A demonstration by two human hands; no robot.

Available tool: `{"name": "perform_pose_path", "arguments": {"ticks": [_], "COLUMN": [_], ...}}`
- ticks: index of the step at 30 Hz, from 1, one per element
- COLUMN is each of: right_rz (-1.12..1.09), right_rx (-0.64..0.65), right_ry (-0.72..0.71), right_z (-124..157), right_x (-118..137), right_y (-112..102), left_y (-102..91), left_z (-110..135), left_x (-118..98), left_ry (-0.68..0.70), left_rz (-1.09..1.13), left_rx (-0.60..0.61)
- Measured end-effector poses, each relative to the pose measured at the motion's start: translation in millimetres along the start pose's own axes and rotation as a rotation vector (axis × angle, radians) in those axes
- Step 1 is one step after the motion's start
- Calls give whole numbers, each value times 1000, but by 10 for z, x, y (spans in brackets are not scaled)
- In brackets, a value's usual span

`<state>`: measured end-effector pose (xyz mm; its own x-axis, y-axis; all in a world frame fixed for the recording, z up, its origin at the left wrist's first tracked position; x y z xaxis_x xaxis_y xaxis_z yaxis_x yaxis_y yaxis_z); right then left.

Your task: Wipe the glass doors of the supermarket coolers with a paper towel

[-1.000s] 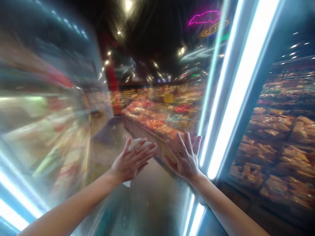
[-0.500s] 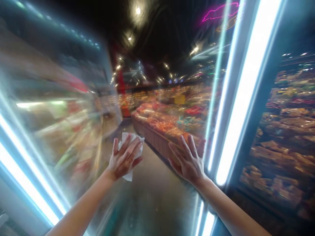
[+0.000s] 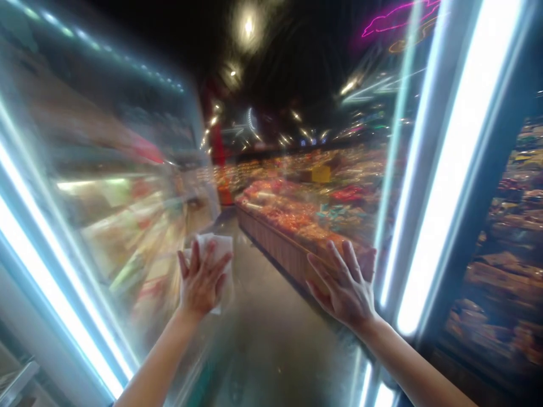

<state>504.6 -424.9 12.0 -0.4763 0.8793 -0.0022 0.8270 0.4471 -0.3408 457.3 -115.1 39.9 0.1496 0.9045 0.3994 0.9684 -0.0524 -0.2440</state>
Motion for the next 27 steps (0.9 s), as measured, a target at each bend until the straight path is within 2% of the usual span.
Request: {"name": "perform_pose_path", "arguments": {"ticks": [3, 5, 6, 8, 10, 12, 13, 15, 17, 18, 19, 21, 24, 27], "right_rz": [-2, -7, -11, -26, -50, -91, -114, -155, -162, -151, -132, -80, -34, -40], "right_rx": [15, 7, -4, -39, -77, -107, -118, -133, -145, -151, -156, -171, -184, -167], "right_ry": [-53, -66, -70, -80, -106, -147, -169, -202, -203, -192, -178, -159, -144, -83], "right_z": [31, 47, 46, 20, -43, -124, -163, -216, -227, -218, -205, -178, -180, -202], "right_x": [-39, -39, -12, 129, 391, 723, 885, 1141, 1263, 1276, 1266, 1216, 1153, 1150], "right_y": [-10, -25, -32, -36, -22, 9, 31, 82, 144, 176, 207, 257, 294, 234], "left_y": [-155, -217, -214, -144, -45, -20, -51, -178, -308, -344, -353, -303, -207, -245], "left_z": [44, 108, 149, 238, 332, 432, 482, 590, 726, 808, 897, 1084, 1273, 1232], "left_x": [540, 760, 777, 654, 496, 550, 687, 1104, 1493, 1608, 1657, 1596, 1452, 1639], "left_ry": [-151, -267, -303, -305, -240, -222, -254, -384, -533, -592, -631, -655, -591, -544], "left_rz": [-34, -53, -57, -50, -27, -14, -16, -36, -60, -68, -71, -64, -35, -31], "left_rx": [-54, -96, -103, -79, -22, 6, -2, -56, -128, -156, -172, -164, -98, -84]}}
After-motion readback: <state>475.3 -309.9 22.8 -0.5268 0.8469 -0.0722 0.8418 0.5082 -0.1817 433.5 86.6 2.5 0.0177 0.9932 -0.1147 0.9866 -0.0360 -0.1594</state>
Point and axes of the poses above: each hand's wrist, its own z-axis away from the middle knuckle, its own y-axis out of the palm, x = y × z, the point moved 5 cm from there along -z, towards the middle knuckle, and after that the axes turned 3 degrees about -z, right-handed, at the moved point
